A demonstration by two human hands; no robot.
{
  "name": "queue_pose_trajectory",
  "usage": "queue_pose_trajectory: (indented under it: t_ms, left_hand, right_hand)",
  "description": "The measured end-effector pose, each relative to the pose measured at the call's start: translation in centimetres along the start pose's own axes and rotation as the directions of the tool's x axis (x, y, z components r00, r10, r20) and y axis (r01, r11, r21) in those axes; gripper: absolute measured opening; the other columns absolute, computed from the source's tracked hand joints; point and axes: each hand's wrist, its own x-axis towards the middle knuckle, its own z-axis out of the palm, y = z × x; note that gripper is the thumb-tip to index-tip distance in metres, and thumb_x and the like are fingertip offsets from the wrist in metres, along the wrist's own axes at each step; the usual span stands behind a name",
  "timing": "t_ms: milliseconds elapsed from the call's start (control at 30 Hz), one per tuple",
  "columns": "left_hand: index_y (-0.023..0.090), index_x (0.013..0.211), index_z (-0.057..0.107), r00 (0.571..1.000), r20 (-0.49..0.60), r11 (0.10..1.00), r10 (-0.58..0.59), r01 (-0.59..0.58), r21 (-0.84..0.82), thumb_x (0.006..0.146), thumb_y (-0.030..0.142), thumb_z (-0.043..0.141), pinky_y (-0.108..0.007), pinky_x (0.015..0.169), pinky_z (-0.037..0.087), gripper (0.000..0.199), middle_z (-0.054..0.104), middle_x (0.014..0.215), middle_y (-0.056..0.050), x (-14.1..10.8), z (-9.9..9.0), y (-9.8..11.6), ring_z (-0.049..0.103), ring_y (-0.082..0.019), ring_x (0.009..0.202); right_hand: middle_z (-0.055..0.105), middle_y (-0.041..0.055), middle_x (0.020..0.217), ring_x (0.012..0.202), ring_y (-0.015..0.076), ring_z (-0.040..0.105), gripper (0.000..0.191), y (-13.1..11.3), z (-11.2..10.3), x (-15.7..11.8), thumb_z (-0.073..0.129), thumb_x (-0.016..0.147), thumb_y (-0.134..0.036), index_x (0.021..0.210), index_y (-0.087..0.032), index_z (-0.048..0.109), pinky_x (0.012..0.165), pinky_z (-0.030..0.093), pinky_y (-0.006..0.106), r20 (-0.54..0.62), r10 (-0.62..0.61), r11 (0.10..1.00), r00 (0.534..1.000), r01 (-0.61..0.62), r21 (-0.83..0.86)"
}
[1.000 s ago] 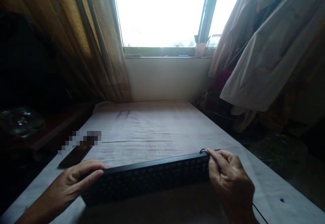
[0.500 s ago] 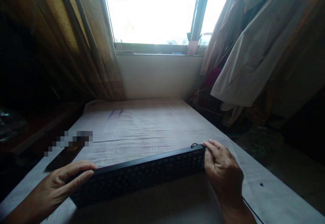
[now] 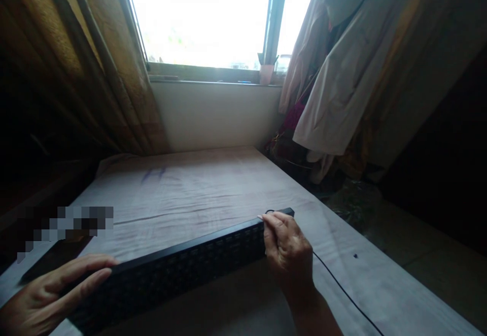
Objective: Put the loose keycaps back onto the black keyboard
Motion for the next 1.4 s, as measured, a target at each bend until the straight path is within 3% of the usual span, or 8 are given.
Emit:
queue_pose_trajectory:
  t_ms: [200, 433, 733, 933, 1133, 1233, 1300, 1400]
  left_hand:
    - [0.036, 0.09, 0.078, 0.999, 0.053, 0.999, 0.003, -0.001, -0.044, 0.067, 0.075, 0.063, -0.024, 0.092, 0.052, 0.048, 0.076, 0.103, 0.007, 0.0, 0.0, -0.1, 0.069, -0.025, 0.105]
    - [0.033, 0.092, 0.078, 0.994, 0.106, 0.999, -0.009, 0.013, -0.037, 0.069, 0.078, 0.057, -0.031, 0.093, 0.054, 0.055, 0.076, 0.106, 0.002, 0.3, 0.1, -1.1, 0.068, -0.027, 0.105]
    - [0.034, 0.094, 0.077, 0.993, 0.114, 1.0, -0.009, 0.012, -0.026, 0.07, 0.076, 0.056, -0.034, 0.095, 0.053, 0.053, 0.075, 0.109, 0.002, 0.4, 0.5, -2.5, 0.067, -0.029, 0.108]
    - [0.036, 0.09, 0.078, 0.992, 0.119, 0.999, 0.031, -0.027, -0.033, 0.068, 0.076, 0.057, -0.03, 0.09, 0.055, 0.05, 0.076, 0.104, 0.003, 0.7, 0.3, -2.0, 0.069, -0.028, 0.104]
    - [0.038, 0.094, 0.077, 0.995, 0.095, 0.999, -0.007, 0.011, -0.039, 0.068, 0.077, 0.055, -0.033, 0.092, 0.055, 0.052, 0.076, 0.106, 0.003, 0.8, 0.3, -1.4, 0.069, -0.027, 0.104]
    - [0.038, 0.092, 0.078, 0.998, 0.05, 0.995, -0.038, 0.043, -0.095, 0.062, 0.082, 0.056, -0.037, 0.1, 0.05, 0.057, 0.076, 0.108, 0.003, 0.7, 0.3, -1.1, 0.067, -0.029, 0.11]
    - [0.038, 0.094, 0.077, 0.992, -0.046, 0.983, -0.115, 0.107, -0.15, 0.057, 0.086, 0.054, -0.041, 0.104, 0.046, 0.065, 0.075, 0.112, 0.003, 0.4, 0.6, -1.3, 0.065, -0.029, 0.115]
    - [0.036, 0.098, 0.076, 0.959, -0.195, 0.965, -0.205, 0.166, -0.202, 0.065, 0.086, 0.047, -0.041, 0.098, 0.05, 0.066, 0.076, 0.11, 0.003, -0.3, 1.6, -2.6, 0.067, -0.028, 0.111]
  right_hand:
    - [0.067, 0.0067, 0.09, 0.077, 0.018, 0.067, 0.023, -0.6, 0.2, 0.1, 0.049, 0.094, -0.023, 0.095, -0.02, 0.072, 0.064, 0.054, 0.027, 0.088, 0.047, 0.994, 0.995, -0.038, -0.103]
    - [0.066, 0.0074, 0.087, 0.075, 0.0168, 0.066, 0.028, -3.0, 0.5, 0.6, 0.043, 0.093, -0.016, 0.095, -0.016, 0.071, 0.064, 0.053, 0.024, 0.143, -0.043, 0.996, 0.989, 0.055, -0.076]
    - [0.065, 0.0077, 0.087, 0.073, 0.018, 0.066, 0.027, -1.6, 0.3, 0.4, 0.045, 0.093, -0.018, 0.095, -0.016, 0.071, 0.061, 0.052, 0.026, 0.12, 0.029, 0.992, 0.992, -0.013, -0.128]
    - [0.066, 0.0073, 0.086, 0.074, 0.0177, 0.066, 0.028, -2.0, 0.4, 1.0, 0.044, 0.091, -0.015, 0.095, -0.016, 0.072, 0.064, 0.054, 0.026, 0.173, -0.023, 0.997, 0.985, 0.034, -0.064]
    - [0.066, 0.0086, 0.087, 0.074, 0.0195, 0.067, 0.027, -0.3, 0.6, 0.9, 0.046, 0.091, -0.018, 0.092, -0.015, 0.073, 0.061, 0.054, 0.027, 0.1, 0.038, 0.991, 0.994, -0.025, -0.135]
    - [0.066, 0.0086, 0.089, 0.076, 0.0192, 0.067, 0.027, -0.4, 0.8, 0.6, 0.046, 0.092, -0.018, 0.092, -0.015, 0.073, 0.062, 0.055, 0.027, 0.084, 0.054, 0.992, 0.995, -0.043, -0.12]
    - [0.066, 0.0087, 0.088, 0.076, 0.0194, 0.067, 0.027, -0.6, 0.8, 0.5, 0.046, 0.092, -0.018, 0.092, -0.015, 0.073, 0.062, 0.055, 0.027, 0.085, 0.057, 0.992, 0.995, -0.047, -0.116]
    - [0.065, 0.0093, 0.088, 0.075, 0.0203, 0.067, 0.028, -0.7, 0.7, 0.5, 0.045, 0.092, -0.019, 0.091, -0.014, 0.073, 0.062, 0.055, 0.029, 0.088, 0.055, 0.991, 0.995, -0.044, -0.126]
